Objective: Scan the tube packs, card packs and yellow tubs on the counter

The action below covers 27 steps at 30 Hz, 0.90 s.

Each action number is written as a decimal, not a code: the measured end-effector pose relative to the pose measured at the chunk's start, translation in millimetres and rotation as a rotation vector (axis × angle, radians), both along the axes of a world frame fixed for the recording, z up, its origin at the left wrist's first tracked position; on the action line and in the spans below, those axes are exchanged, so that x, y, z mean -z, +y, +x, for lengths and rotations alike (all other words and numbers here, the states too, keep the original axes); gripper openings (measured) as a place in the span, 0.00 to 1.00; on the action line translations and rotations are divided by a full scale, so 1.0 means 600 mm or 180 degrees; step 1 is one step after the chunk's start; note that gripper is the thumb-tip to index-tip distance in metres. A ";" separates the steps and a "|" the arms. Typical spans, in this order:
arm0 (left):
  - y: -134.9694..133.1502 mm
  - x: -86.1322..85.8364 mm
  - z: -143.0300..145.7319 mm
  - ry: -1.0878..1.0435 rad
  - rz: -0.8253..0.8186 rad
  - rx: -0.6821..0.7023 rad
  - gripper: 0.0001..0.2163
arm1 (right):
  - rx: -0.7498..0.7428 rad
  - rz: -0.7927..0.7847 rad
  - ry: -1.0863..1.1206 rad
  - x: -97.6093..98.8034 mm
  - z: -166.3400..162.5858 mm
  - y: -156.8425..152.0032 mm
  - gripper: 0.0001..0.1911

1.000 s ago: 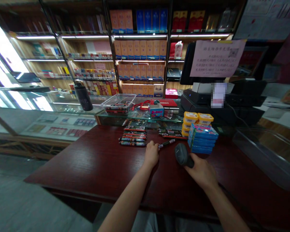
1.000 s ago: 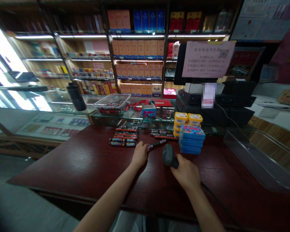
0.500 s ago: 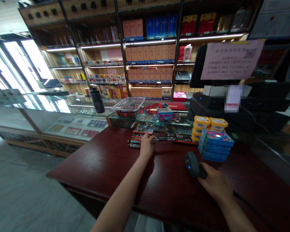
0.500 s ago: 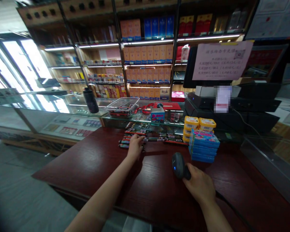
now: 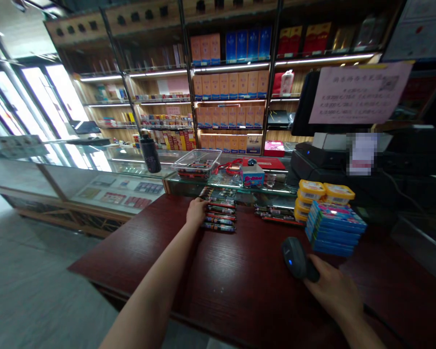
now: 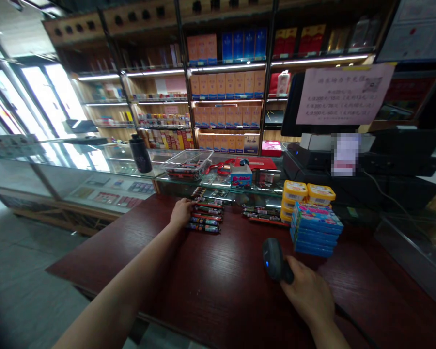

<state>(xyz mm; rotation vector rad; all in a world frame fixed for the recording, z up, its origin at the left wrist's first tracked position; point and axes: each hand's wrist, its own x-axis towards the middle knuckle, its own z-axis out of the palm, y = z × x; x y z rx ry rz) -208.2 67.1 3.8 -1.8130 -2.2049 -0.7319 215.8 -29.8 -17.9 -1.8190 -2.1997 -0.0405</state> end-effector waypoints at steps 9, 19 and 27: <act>-0.004 -0.005 0.044 0.0099 0.0027 -0.0600 0.14 | -0.0109 0.0096 0.0103 0.000 0.002 0.004 0.15; 0.036 -0.006 0.263 0.0331 -0.0001 0.1375 0.12 | -0.0122 0.0222 0.0245 0.003 0.005 0.010 0.14; 0.067 0.027 0.366 0.0187 -0.0531 0.1472 0.13 | -0.0111 0.0228 0.0191 0.008 0.008 0.016 0.15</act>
